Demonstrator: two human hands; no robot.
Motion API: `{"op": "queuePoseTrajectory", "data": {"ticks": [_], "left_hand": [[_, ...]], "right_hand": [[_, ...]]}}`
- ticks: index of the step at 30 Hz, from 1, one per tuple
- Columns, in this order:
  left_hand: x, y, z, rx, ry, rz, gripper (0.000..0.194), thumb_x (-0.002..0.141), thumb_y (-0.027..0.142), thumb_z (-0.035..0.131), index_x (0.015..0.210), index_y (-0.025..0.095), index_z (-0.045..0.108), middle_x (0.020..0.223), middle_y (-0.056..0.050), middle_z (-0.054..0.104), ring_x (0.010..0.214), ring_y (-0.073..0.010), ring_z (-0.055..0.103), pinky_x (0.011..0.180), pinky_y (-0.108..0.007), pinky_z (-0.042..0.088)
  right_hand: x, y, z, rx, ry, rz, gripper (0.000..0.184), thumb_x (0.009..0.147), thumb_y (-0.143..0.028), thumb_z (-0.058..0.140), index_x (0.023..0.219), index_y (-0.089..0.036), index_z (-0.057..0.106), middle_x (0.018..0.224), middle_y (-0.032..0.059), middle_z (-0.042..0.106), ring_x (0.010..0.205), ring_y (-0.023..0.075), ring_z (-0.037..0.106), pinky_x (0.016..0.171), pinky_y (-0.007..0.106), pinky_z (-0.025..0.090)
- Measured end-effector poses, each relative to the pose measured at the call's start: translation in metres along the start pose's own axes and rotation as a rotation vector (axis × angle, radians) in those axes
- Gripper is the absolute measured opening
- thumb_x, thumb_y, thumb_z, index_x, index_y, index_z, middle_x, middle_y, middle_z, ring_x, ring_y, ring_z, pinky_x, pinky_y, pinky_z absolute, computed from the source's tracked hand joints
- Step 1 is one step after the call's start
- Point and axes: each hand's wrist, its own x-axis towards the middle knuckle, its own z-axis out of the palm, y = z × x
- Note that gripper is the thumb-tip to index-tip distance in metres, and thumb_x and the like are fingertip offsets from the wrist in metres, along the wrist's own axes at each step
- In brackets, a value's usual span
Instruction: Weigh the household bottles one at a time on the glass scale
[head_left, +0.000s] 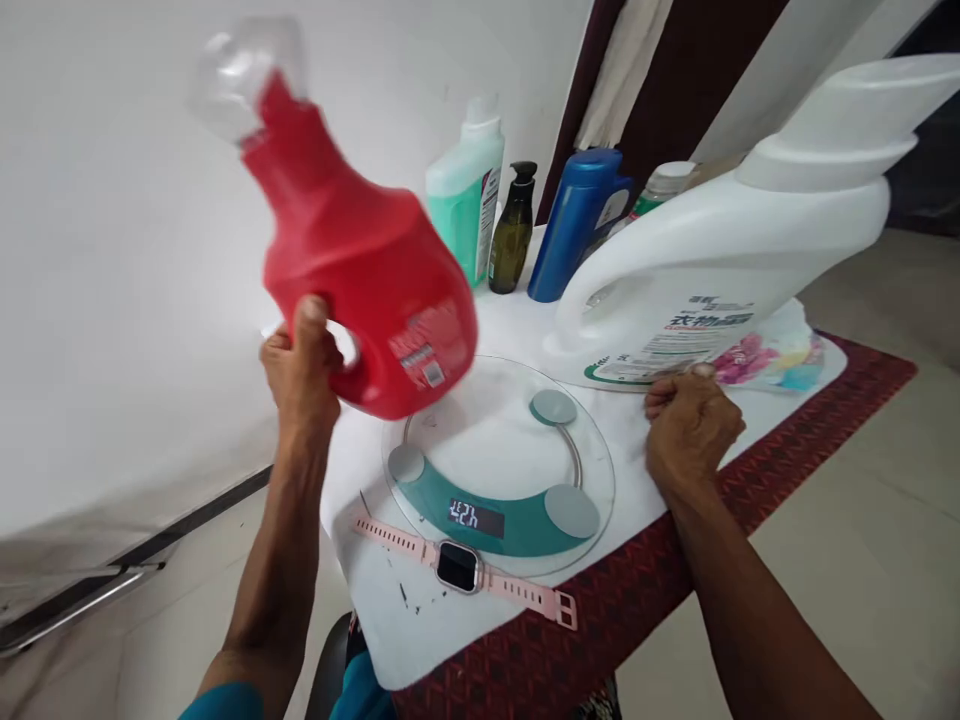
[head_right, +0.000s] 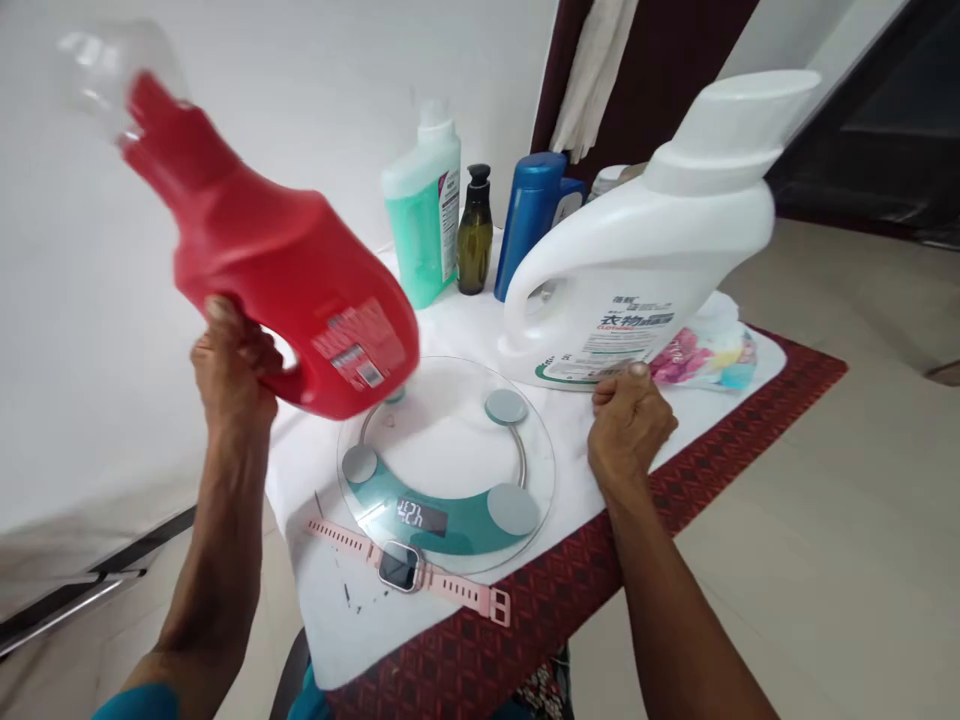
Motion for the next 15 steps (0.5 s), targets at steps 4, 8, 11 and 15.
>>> {"op": "queuePoseTrajectory", "data": {"ticks": [4,8,11,15], "left_hand": [[0.064,-0.006,-0.016,0.133,0.146,0.132,0.083,0.07,0.087,0.094,0.064,0.026,0.037,0.057,0.008,0.029,0.051,-0.0082,0.022,0.048,-0.029,0.019],[0.121,-0.045,-0.027,0.244,0.208,0.155,0.075,0.08,0.065,0.097,0.062,0.026,0.036,0.058,0.007,0.031,0.057,-0.0079,0.028,0.056,-0.03,0.026],[0.156,-0.075,-0.032,0.291,0.248,0.157,0.067,0.088,0.054,0.095,0.064,0.024,0.041,0.061,0.006,0.037,0.062,-0.0085,0.033,0.061,-0.031,0.03],[0.187,-0.102,-0.039,0.278,0.292,0.147,0.066,0.09,0.043,0.098,0.064,0.024,0.04,0.062,0.006,0.036,0.063,-0.0094,0.032,0.062,-0.033,0.028]], "right_hand": [[-0.002,-0.006,-0.002,-0.008,-0.008,0.017,0.051,0.108,-0.032,0.04,0.06,-0.029,0.055,0.061,0.0046,0.058,0.062,0.0247,0.059,0.082,0.045,0.05],[-0.003,-0.005,-0.003,-0.008,-0.026,0.013,0.05,0.108,-0.038,0.04,0.062,-0.028,0.056,0.063,0.005,0.06,0.063,0.025,0.06,0.084,0.045,0.049],[-0.001,0.0,-0.002,-0.01,-0.025,-0.007,0.05,0.107,-0.047,0.037,0.065,-0.028,0.057,0.064,0.0053,0.06,0.063,0.0254,0.06,0.082,0.045,0.049],[0.0,0.006,0.0,-0.011,-0.019,-0.047,0.059,0.104,-0.066,0.03,0.066,-0.029,0.057,0.065,0.0061,0.06,0.063,0.025,0.058,0.079,0.045,0.049]]}}
